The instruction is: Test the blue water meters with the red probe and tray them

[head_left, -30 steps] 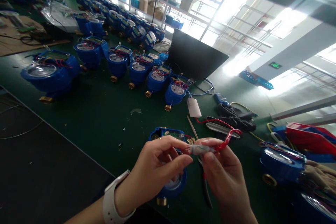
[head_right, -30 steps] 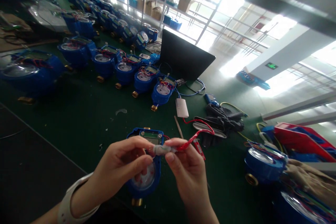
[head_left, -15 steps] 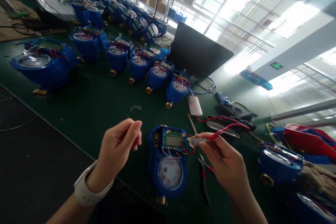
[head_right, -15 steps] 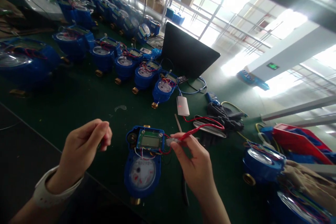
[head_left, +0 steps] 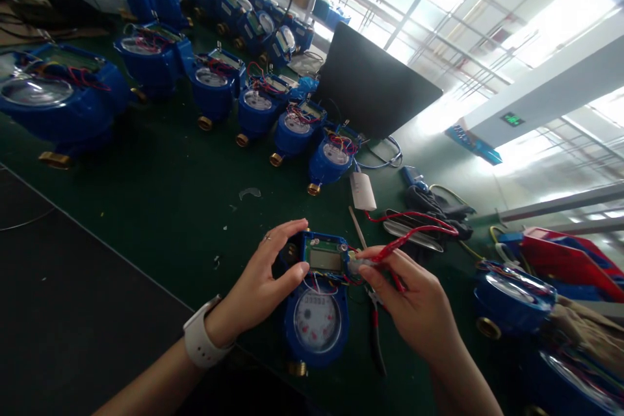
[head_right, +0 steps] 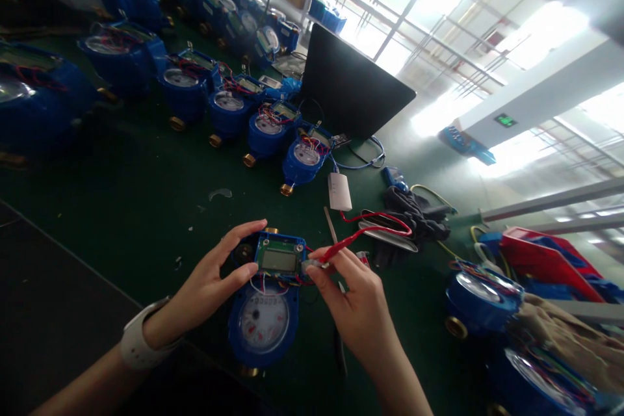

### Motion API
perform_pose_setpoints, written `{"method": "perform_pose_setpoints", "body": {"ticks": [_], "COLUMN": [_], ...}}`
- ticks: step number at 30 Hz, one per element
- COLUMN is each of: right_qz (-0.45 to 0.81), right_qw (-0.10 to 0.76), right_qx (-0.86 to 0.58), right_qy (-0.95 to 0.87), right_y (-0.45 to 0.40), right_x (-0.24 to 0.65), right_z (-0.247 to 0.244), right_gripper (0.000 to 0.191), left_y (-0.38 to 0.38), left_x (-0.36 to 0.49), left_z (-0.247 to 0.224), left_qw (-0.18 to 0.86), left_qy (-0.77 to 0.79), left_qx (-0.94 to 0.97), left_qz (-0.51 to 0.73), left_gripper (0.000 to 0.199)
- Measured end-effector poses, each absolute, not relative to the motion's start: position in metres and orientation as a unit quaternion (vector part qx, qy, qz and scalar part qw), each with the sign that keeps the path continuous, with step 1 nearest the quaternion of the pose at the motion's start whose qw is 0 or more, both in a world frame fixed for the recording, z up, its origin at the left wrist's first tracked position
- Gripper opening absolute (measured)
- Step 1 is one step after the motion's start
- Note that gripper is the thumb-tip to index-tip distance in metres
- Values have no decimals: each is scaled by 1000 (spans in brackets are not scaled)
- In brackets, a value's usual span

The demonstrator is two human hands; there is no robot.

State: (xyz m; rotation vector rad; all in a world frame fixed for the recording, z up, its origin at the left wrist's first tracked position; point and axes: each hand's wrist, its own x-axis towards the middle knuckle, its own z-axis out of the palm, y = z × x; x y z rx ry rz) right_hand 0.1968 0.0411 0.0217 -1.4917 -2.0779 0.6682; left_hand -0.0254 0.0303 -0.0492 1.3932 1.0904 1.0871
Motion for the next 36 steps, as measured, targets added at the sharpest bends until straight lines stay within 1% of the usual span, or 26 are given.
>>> {"method": "perform_pose_setpoints", "body": {"ticks": [11, 23, 36], "right_qz": [236, 250, 277], "right_qw": [235, 237, 251], "right_qx": [-550, -554, -560], "right_qy": [-766, -758, -740], "right_y": [42, 44, 44], "right_x": [199, 198, 197], "right_z": [21, 22, 18], "right_gripper": [13, 12, 14], "left_y": [32, 35, 34], "left_x": [-22, -19, -20], "left_z": [-52, -50, -52], "left_qw": [526, 517, 531], "left_qy": [440, 432, 428], "left_qx": [569, 561, 554], "left_qz": [454, 480, 478], "left_gripper": [48, 33, 32]}}
